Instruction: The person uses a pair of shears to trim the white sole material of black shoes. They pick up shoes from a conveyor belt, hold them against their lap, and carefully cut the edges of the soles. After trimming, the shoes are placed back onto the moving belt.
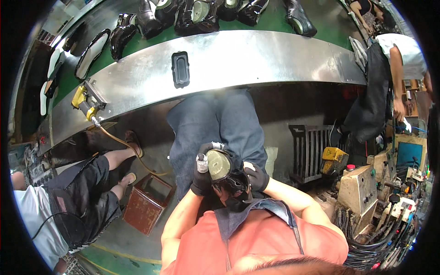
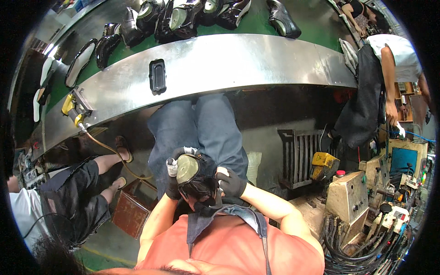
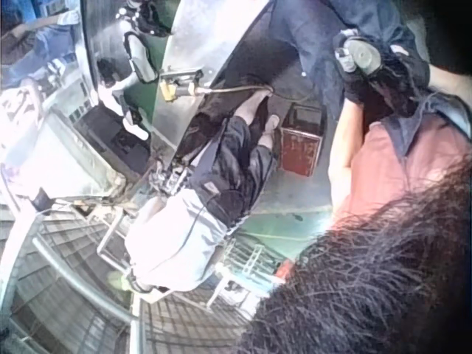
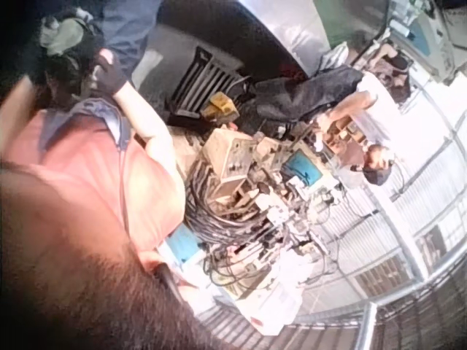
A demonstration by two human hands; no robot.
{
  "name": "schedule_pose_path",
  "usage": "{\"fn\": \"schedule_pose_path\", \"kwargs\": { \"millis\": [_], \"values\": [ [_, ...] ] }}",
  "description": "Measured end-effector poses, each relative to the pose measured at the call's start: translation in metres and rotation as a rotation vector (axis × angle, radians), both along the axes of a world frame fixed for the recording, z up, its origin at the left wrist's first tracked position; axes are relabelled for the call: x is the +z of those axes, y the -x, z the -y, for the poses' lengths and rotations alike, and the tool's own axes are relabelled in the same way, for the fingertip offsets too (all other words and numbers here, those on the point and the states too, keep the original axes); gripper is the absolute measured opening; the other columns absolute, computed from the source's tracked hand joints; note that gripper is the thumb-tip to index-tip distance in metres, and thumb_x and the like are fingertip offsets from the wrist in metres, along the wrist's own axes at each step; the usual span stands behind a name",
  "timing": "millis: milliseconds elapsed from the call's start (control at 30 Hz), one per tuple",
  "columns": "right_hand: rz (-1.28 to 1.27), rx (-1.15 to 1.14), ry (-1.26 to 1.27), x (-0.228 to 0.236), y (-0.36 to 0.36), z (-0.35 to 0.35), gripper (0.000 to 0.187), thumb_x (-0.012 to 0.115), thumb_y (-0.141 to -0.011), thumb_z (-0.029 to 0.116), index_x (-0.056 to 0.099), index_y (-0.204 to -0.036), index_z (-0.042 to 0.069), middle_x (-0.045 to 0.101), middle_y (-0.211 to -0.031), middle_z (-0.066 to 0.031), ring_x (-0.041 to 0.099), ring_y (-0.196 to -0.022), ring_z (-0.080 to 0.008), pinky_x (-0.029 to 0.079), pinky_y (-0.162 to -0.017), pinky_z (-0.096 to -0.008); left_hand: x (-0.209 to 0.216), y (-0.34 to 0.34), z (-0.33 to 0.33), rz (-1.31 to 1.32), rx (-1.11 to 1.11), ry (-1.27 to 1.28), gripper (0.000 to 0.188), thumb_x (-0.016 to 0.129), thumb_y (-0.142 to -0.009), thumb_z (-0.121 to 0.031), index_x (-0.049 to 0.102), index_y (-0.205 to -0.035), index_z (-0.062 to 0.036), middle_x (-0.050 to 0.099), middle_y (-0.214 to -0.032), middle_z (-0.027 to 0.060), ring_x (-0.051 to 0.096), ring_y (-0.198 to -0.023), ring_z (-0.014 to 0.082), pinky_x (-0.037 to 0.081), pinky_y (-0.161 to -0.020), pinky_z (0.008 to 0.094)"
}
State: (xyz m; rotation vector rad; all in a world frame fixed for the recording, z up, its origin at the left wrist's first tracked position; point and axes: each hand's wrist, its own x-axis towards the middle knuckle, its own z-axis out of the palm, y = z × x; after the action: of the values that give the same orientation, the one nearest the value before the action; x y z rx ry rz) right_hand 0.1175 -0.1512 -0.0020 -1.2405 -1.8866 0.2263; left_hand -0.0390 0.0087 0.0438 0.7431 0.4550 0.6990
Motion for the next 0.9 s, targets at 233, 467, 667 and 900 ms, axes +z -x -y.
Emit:
{"fn": "schedule_pose_path", "kwargs": {
  "millis": [233,467,667,900],
  "values": [
    [-0.138,-0.043,0.288,0.06,-0.007,-0.013,0.027,0.067,-0.075,0.024,0.056,-0.082,0.0,0.058,-0.093,-0.0177,0.06,-0.083,-0.0361,0.05,-0.074,-0.0444,0.051,-0.004,-0.032,-0.207,-0.064,-0.203,0.048,0.044,-0.097,-0.047,0.059,-0.113,-0.0043,0.059,-0.112,0.0105,0.055,-0.11,0.0237,0.042,-0.097,0.0379],
    [-0.677,-0.027,1.018,0.136,-0.029,-0.064,0.039,0.041,-0.104,0.032,0.058,-0.083,0.003,0.056,-0.069,-0.0092,0.052,-0.064,-0.0198,0.042,-0.063,-0.0341,0.085,-0.048,-0.079,-0.294,0.045,-0.749,0.037,0.044,-0.095,-0.03,0.068,-0.091,-0.0027,0.061,-0.101,0.0091,0.047,-0.121,0.0278,0.035,-0.103,0.0403],
    [-1.021,-0.009,1.194,0.144,-0.036,-0.079,0.04,0.043,-0.104,0.031,0.06,-0.086,-0.001,0.056,-0.069,-0.0019,0.054,-0.07,-0.0102,0.046,-0.066,-0.0315,0.077,-0.059,-0.081,-0.273,0.003,-0.765,0.036,0.045,-0.095,-0.031,0.067,-0.093,-0.0023,0.062,-0.102,0.0093,0.053,-0.113,0.0264,0.038,-0.1,0.0383],
    [-0.322,-0.49,0.547,0.07,0.027,-0.054,0.022,0.056,-0.092,0.021,0.061,-0.103,0.003,0.061,-0.087,-0.0201,0.06,-0.077,-0.0362,0.045,-0.067,-0.0437,0.08,-0.061,-0.072,-0.369,-0.045,-1.118,0.03,0.058,-0.087,-0.033,0.066,-0.093,-0.0041,0.061,-0.108,0.0126,0.052,-0.118,0.0327,0.036,-0.104,0.0431]
  ]
}}
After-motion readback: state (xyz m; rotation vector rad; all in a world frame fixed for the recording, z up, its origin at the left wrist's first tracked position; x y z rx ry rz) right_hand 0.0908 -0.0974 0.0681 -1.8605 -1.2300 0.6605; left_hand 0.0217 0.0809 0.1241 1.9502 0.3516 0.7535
